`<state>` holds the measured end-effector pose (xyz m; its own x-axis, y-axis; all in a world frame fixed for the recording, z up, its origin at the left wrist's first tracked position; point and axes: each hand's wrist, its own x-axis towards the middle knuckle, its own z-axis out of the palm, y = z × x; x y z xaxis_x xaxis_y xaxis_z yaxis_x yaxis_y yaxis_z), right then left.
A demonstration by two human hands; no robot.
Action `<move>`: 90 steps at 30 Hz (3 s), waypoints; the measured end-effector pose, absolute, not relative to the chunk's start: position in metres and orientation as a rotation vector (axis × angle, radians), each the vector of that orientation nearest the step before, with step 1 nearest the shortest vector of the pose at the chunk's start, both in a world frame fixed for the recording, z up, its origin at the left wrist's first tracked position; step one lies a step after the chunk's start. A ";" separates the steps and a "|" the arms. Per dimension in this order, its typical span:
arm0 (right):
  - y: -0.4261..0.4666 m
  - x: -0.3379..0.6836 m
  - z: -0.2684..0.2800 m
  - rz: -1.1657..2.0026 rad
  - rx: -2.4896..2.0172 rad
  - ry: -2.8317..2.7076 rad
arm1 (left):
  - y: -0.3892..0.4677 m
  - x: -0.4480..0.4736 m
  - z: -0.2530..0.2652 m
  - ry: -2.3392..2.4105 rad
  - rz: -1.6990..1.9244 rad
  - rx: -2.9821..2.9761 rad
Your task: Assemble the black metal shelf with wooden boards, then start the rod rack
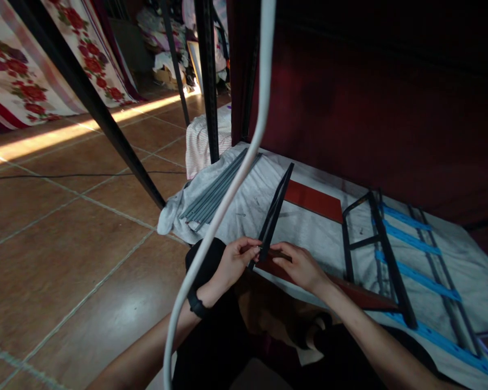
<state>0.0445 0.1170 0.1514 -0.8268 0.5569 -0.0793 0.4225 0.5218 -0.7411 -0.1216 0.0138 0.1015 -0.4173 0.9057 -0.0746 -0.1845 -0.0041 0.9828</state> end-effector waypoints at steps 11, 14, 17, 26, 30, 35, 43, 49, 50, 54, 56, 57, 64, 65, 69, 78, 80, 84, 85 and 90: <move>0.117 0.045 0.152 1.206 -0.837 -2.573 | 0.015 -0.117 0.105 1.383 1.621 0.691; 0.117 0.044 0.153 1.210 -0.838 -2.576 | 0.013 -0.115 0.103 1.379 1.634 0.697; 0.118 0.044 0.151 1.177 -0.851 -2.590 | 0.011 -0.117 0.106 1.347 1.590 0.733; 0.119 0.045 0.150 1.170 -0.815 -2.592 | 0.015 -0.119 0.111 1.416 1.597 0.834; 0.118 0.044 0.151 1.154 -0.811 -2.596 | 0.014 -0.118 0.112 1.387 1.633 0.755; 0.117 0.045 0.153 1.187 -0.824 -2.587 | 0.018 -0.116 0.109 1.408 1.585 0.719; 0.116 0.044 0.154 1.162 -0.827 -2.596 | 0.016 -0.116 0.111 1.373 1.622 0.673; 0.116 0.045 0.153 1.177 -0.813 -2.594 | 0.015 -0.114 0.110 1.390 1.602 0.683; 0.116 0.045 0.153 1.176 -0.816 -2.595 | 0.014 -0.114 0.112 1.376 1.609 0.670; 0.116 0.044 0.153 1.178 -0.830 -2.592 | 0.014 -0.112 0.114 1.361 1.672 0.618; 0.116 0.044 0.153 1.179 -0.827 -2.589 | 0.015 -0.112 0.113 1.360 1.713 0.629; 0.116 0.044 0.153 1.177 -0.825 -2.591 | 0.015 -0.112 0.113 1.350 1.734 0.640; 0.117 0.044 0.152 1.163 -0.840 -2.600 | 0.014 -0.112 0.115 1.301 1.755 0.643; 0.117 0.044 0.152 1.164 -0.843 -2.596 | 0.015 -0.112 0.114 1.301 1.755 0.635; 0.117 0.045 0.151 1.176 -0.829 -2.585 | 0.018 -0.113 0.110 1.317 1.763 0.658; 0.117 0.044 0.152 1.155 -0.810 -2.585 | 0.018 -0.111 0.110 1.308 1.794 0.635; 0.117 0.044 0.151 1.167 -0.813 -2.579 | 0.019 -0.112 0.110 1.278 1.798 0.642; 0.117 0.044 0.150 1.167 -0.816 -2.588 | 0.018 -0.112 0.112 1.216 1.790 0.658; 0.117 0.045 0.150 1.161 -0.817 -2.590 | 0.018 -0.111 0.112 1.221 1.793 0.653; 0.118 0.045 0.149 1.148 -0.819 -2.595 | 0.019 -0.111 0.112 1.279 1.797 0.648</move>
